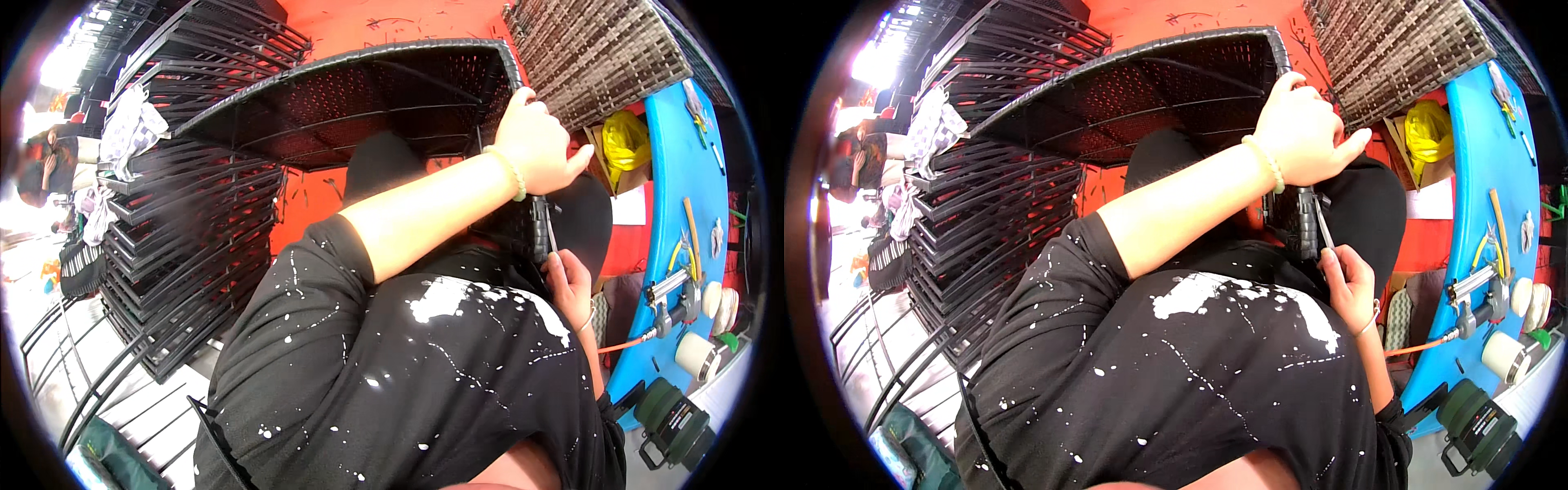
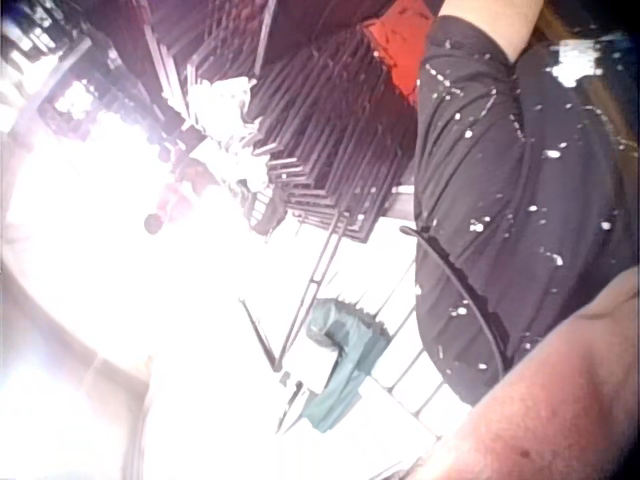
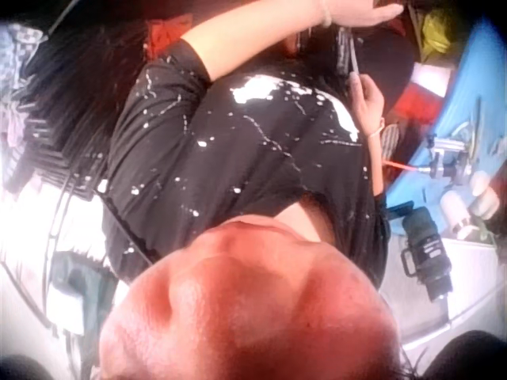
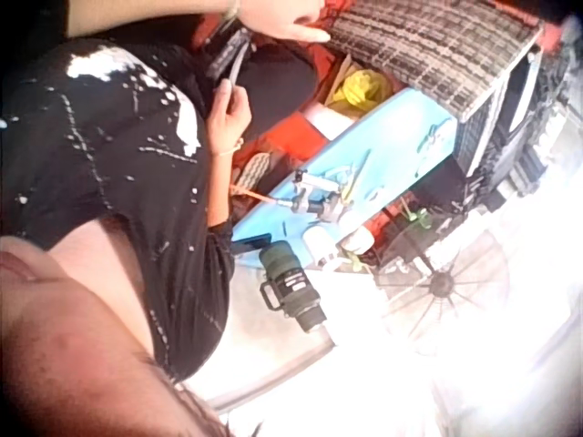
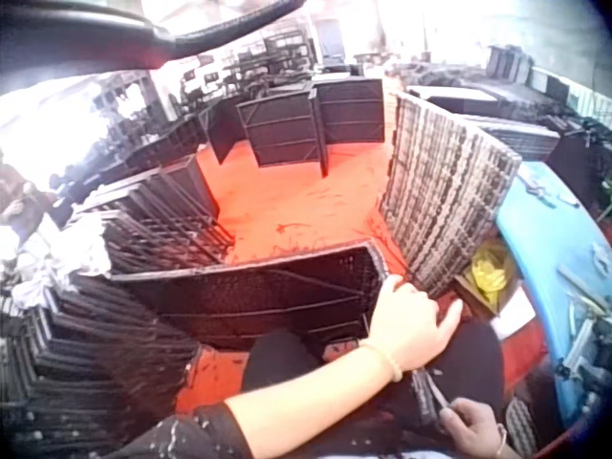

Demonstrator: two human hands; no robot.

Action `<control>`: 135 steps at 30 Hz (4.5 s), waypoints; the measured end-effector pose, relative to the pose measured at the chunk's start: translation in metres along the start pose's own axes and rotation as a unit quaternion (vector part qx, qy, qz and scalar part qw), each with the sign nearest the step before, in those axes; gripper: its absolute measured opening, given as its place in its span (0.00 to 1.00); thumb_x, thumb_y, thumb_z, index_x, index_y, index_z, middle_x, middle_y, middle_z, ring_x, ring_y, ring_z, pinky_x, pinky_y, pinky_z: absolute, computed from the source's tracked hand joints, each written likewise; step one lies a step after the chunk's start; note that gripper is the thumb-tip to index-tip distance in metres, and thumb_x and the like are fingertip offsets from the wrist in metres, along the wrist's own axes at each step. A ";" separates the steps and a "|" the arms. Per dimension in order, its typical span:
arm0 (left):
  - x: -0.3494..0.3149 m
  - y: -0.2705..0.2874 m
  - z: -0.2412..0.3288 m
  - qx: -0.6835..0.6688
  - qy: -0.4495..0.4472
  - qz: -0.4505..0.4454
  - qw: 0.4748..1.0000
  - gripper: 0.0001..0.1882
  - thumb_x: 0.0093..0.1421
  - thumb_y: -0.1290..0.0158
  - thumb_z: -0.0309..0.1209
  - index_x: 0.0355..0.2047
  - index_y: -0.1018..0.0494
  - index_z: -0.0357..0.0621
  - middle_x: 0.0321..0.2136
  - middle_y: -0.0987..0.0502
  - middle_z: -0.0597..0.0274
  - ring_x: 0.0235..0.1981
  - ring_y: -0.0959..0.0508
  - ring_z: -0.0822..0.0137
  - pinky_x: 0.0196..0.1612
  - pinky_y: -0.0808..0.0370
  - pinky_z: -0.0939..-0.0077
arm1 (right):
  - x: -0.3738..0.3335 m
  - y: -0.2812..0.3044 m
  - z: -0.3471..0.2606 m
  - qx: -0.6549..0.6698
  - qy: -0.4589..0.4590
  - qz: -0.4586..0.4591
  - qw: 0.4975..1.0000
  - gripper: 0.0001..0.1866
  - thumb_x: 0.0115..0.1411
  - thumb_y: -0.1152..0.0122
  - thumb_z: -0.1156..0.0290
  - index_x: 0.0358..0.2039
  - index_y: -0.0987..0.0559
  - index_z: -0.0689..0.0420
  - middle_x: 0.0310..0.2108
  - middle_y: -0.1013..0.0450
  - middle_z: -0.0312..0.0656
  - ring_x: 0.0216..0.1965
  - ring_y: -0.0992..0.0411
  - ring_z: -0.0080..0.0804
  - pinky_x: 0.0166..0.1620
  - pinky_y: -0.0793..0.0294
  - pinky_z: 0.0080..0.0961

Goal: The person repairs a black woven chair frame by hand, using a metal pick to adjust the weave and a nail gun to secure the frame. They also use pliers to trim excess material from the frame.

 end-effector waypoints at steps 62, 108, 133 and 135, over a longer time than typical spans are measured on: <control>-0.001 -0.009 -0.001 -0.063 -0.088 0.022 0.994 0.22 0.67 0.57 0.39 0.19 0.21 0.48 0.17 0.25 0.65 0.28 0.25 0.62 0.51 0.38 0.66 | 0.003 -0.002 -0.028 0.013 0.035 -0.006 0.999 0.28 0.64 0.48 0.51 0.20 0.24 0.64 0.15 0.31 0.46 0.17 0.34 0.32 0.27 0.33 0.30; -0.001 -0.008 0.001 -0.181 -0.044 0.024 0.982 0.28 0.69 0.67 0.38 0.20 0.21 0.46 0.20 0.21 0.66 0.27 0.25 0.63 0.57 0.41 0.62 | 0.023 0.022 -0.015 0.420 0.079 0.155 0.891 0.13 0.61 0.37 0.62 0.25 0.24 0.57 0.19 0.34 0.25 0.21 0.40 0.09 0.25 0.43 0.11; -0.088 0.027 -0.020 -0.334 0.096 -0.006 0.938 0.15 0.51 0.38 0.19 0.40 0.26 0.38 0.43 0.29 0.60 0.45 0.27 0.71 0.47 0.27 0.77 | 0.059 -0.034 -0.003 0.474 0.019 -0.060 0.878 0.09 0.62 0.46 0.71 0.41 0.24 0.60 0.29 0.25 0.35 0.17 0.43 0.10 0.19 0.47 0.11; -0.102 0.019 -0.020 -0.430 0.183 -0.040 0.883 0.16 0.54 0.42 0.16 0.43 0.29 0.37 0.44 0.28 0.61 0.44 0.25 0.72 0.49 0.27 0.79 | 0.059 -0.033 -0.003 0.475 0.035 -0.070 0.876 0.07 0.61 0.44 0.71 0.38 0.23 0.58 0.29 0.25 0.32 0.20 0.40 0.10 0.23 0.44 0.11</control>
Point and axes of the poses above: each hand's wrist, its own x-axis towards the middle knuckle, its own y-axis out of the back of the hand, z = x × y, the point moved 6 cm from there along x, towards the middle knuckle
